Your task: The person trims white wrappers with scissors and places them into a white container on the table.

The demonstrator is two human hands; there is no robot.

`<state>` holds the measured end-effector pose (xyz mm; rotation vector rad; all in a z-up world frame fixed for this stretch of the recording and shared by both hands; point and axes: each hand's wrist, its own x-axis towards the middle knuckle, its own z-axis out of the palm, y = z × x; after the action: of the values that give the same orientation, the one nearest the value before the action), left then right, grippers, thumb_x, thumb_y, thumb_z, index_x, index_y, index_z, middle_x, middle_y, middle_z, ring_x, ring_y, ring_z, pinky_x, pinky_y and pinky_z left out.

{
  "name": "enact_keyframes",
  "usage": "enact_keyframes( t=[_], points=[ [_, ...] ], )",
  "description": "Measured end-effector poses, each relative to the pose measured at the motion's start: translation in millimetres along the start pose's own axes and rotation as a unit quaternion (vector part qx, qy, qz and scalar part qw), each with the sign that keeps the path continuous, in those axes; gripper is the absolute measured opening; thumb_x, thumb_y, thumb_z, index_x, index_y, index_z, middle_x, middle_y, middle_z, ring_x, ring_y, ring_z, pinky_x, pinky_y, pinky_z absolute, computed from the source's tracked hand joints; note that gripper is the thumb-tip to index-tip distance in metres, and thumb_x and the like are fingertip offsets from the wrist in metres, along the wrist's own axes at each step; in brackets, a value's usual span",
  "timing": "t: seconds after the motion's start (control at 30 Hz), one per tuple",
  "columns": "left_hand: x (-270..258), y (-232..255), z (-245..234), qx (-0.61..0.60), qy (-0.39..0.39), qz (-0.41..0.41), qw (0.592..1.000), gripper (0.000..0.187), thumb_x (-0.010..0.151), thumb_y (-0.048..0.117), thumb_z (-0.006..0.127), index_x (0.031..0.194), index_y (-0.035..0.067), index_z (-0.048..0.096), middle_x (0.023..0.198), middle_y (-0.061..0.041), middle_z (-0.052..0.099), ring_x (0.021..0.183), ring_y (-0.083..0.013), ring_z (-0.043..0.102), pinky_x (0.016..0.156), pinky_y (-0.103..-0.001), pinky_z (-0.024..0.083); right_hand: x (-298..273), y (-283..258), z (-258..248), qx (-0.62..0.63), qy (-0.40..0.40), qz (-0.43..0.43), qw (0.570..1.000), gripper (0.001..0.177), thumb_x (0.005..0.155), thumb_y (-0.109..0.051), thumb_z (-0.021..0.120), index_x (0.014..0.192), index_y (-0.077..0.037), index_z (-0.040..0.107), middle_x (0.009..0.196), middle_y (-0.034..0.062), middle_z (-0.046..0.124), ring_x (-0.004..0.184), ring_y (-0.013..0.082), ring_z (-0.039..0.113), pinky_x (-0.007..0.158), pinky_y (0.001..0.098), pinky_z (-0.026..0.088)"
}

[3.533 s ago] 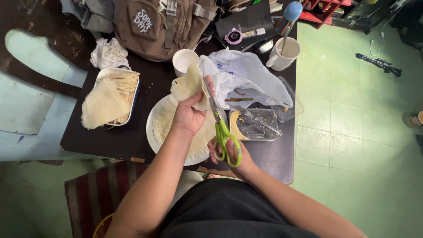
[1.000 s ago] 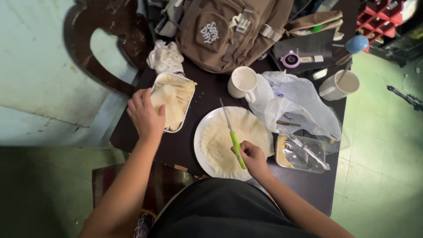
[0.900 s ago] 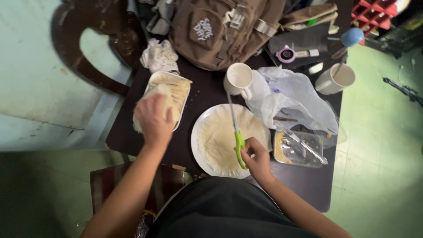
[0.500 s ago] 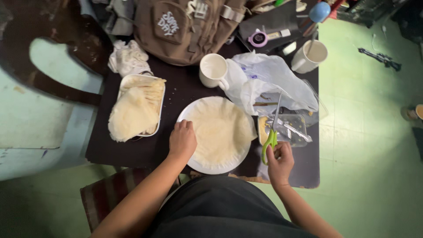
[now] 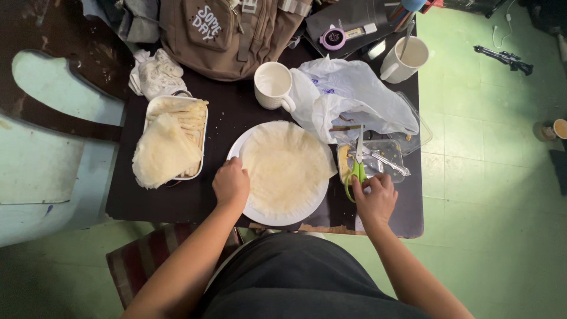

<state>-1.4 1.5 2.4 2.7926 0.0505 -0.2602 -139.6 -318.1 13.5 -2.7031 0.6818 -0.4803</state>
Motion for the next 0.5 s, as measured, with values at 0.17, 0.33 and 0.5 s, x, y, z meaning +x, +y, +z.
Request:
enact_keyframes(
  t=[0.17,0.33,0.5],
  points=[
    [-6,-6,-11,-0.093,0.013,-0.011,0.996,0.019,0.092,0.023,0.073,0.102,0.009,0.066,0.105,-0.011,0.073,0.094,-0.036,0.07,0.077,-0.049,0.056,-3,1,-6,-0.003,0.001,-0.007,1.0,0.034,0.091,-0.039,0.077,0.076,-0.01,0.067,0.108,0.0076,0.062,0.106,0.0281,0.058,0.09,0.0433,0.037],
    [-3,-11,0,-0.181,0.061,0.004,0.982,0.025,0.084,0.015,0.076,0.107,0.008,0.068,0.101,-0.011,0.074,0.091,-0.0334,0.071,0.075,-0.046,0.057,-1,-9,-10,0.0,0.009,-0.011,1.0,0.03,0.091,-0.032,0.078,0.089,-0.006,0.064,0.108,0.0099,0.061,0.108,0.0294,0.057,0.093,0.0453,0.039],
    [2,-11,8,-0.241,0.027,-0.06,0.968,0.036,0.082,0.016,0.08,0.115,0.009,0.068,0.092,-0.011,0.075,0.086,-0.0309,0.073,0.077,-0.043,0.056,-2,-52,3,0.21,-0.175,-0.008,0.962,0.02,0.092,-0.022,0.071,0.1,-0.004,0.067,0.105,0.0111,0.064,0.085,0.0287,0.067,0.079,0.0416,0.055]
  ],
)
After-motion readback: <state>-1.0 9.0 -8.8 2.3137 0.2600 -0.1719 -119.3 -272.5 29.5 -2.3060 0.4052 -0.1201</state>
